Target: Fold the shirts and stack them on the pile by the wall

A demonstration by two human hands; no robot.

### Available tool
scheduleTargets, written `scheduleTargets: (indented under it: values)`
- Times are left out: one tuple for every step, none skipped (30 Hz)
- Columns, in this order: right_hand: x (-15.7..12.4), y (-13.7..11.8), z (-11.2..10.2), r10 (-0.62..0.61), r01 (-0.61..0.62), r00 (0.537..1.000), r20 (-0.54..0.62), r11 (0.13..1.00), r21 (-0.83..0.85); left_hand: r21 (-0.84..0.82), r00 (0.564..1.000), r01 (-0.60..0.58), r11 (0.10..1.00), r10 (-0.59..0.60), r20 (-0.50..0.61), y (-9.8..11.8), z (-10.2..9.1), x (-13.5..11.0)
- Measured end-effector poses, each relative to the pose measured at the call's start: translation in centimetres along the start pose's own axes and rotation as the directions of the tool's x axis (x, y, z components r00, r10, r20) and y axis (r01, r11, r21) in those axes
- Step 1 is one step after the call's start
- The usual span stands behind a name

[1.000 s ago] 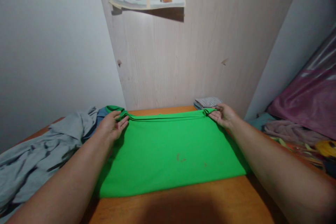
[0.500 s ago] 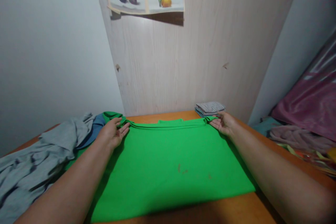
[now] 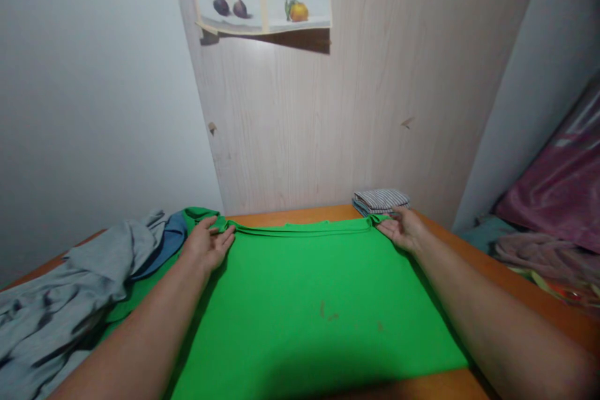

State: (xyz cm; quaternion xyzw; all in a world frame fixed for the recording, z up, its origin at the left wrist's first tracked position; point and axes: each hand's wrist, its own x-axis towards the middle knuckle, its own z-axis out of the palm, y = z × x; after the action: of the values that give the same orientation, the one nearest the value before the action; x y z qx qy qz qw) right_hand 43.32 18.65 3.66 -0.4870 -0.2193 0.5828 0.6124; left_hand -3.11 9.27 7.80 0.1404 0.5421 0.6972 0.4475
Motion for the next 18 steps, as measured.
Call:
scheduleTargets:
  values:
    - [-0.1, 0.2, 0.0, -0.023, 0.023, 1.000, 0.006, 1.000, 0.011, 0.006, 1.000, -0.011, 1.000, 0.011, 0.010, -0.2, 0.0, 0.0]
    - [-0.3, 0.4, 0.0, -0.046, 0.046, 0.999, 0.009, 0.999, 0.017, 0.022, 1.000, -0.025, 0.999, 0.024, 0.017, -0.6, -0.1, 0.0]
    - [-0.4, 0.7, 0.0, -0.068, 0.068, 0.998, 0.009, 0.998, 0.016, 0.046, 0.999, -0.042, 0.998, 0.041, 0.022, -1.1, -0.1, 0.0]
    - [-0.5, 1.1, 0.0, -0.089, 0.089, 0.996, 0.006, 0.996, 0.007, 0.076, 0.998, -0.065, 0.995, 0.063, 0.026, -1.6, -0.1, -0.1]
    - [-0.6, 1.5, -0.1, -0.112, 0.112, 0.994, 0.002, 0.994, -0.011, 0.112, 0.995, -0.098, 0.989, 0.095, 0.030, -2.2, -0.1, -0.1]
    - [-0.7, 1.8, -0.1, -0.137, 0.137, 0.991, -0.003, 0.990, -0.036, 0.151, 0.990, -0.141, 0.978, 0.137, 0.037, -2.8, -0.1, -0.1]
    - [-0.7, 2.1, -0.1, -0.166, 0.166, 0.986, -0.006, 0.984, -0.068, 0.196, 0.981, -0.193, 0.961, 0.187, 0.049, -3.3, -0.1, -0.1]
    - [-0.7, 2.3, -0.1, -0.200, 0.198, 0.980, -0.006, 0.974, -0.109, 0.245, 0.968, -0.251, 0.936, 0.243, 0.065, -3.8, 0.0, -0.2]
    - [-0.7, 2.5, 0.0, -0.237, 0.233, 0.972, -0.002, 0.959, -0.160, 0.299, 0.950, -0.312, 0.902, 0.298, 0.091, -4.3, 0.2, -0.3]
    - [-0.7, 2.7, 0.1, -0.274, 0.269, 0.962, 0.009, 0.938, -0.219, 0.354, 0.929, -0.369, 0.859, 0.346, 0.131, -4.7, 0.4, -0.5]
    - [-0.7, 2.9, 0.2, -0.310, 0.305, 0.950, 0.029, 0.909, -0.285, 0.408, 0.907, -0.422, 0.809, 0.378, 0.187, -5.0, 0.7, -0.7]
    - [-0.7, 3.1, 0.3, -0.342, 0.339, 0.938, 0.057, 0.871, -0.356, 0.458, 0.883, -0.470, 0.755, 0.393, 0.258, -5.3, 1.1, -1.0]
    - [-0.7, 3.3, 0.5, -0.367, 0.371, 0.925, 0.097, 0.822, -0.432, 0.500, 0.857, -0.513, 0.698, 0.387, 0.339, -5.7, 1.6, -1.3]
    - [-0.7, 3.5, 0.8, -0.382, 0.402, 0.912, 0.149, 0.762, -0.508, 0.534, 0.830, -0.553, 0.640, 0.365, 0.422, -6.0, 2.1, -1.6]
    - [-0.8, 3.7, 1.0, -0.386, 0.431, 0.899, 0.208, 0.690, -0.581, 0.559, 0.801, -0.590, 0.582, 0.333, 0.498, -6.3, 2.6, -1.9]
    - [-0.8, 4.0, 1.3, -0.379, 0.458, 0.885, 0.270, 0.609, -0.648, 0.577, 0.771, -0.625, 0.527, 0.299, 0.562, -6.7, 3.1, -2.1]
    - [-0.8, 4.2, 1.7, -0.362, 0.484, 0.871, 0.332, 0.520, -0.704, 0.588, 0.743, -0.656, 0.474, 0.269, 0.613, -7.0, 3.6, -2.2]
    - [-0.8, 4.3, 2.0, -0.339, 0.508, 0.857, 0.389, 0.429, -0.747, 0.594, 0.718, -0.683, 0.424, 0.245, 0.651, -7.4, 4.1, -2.2]
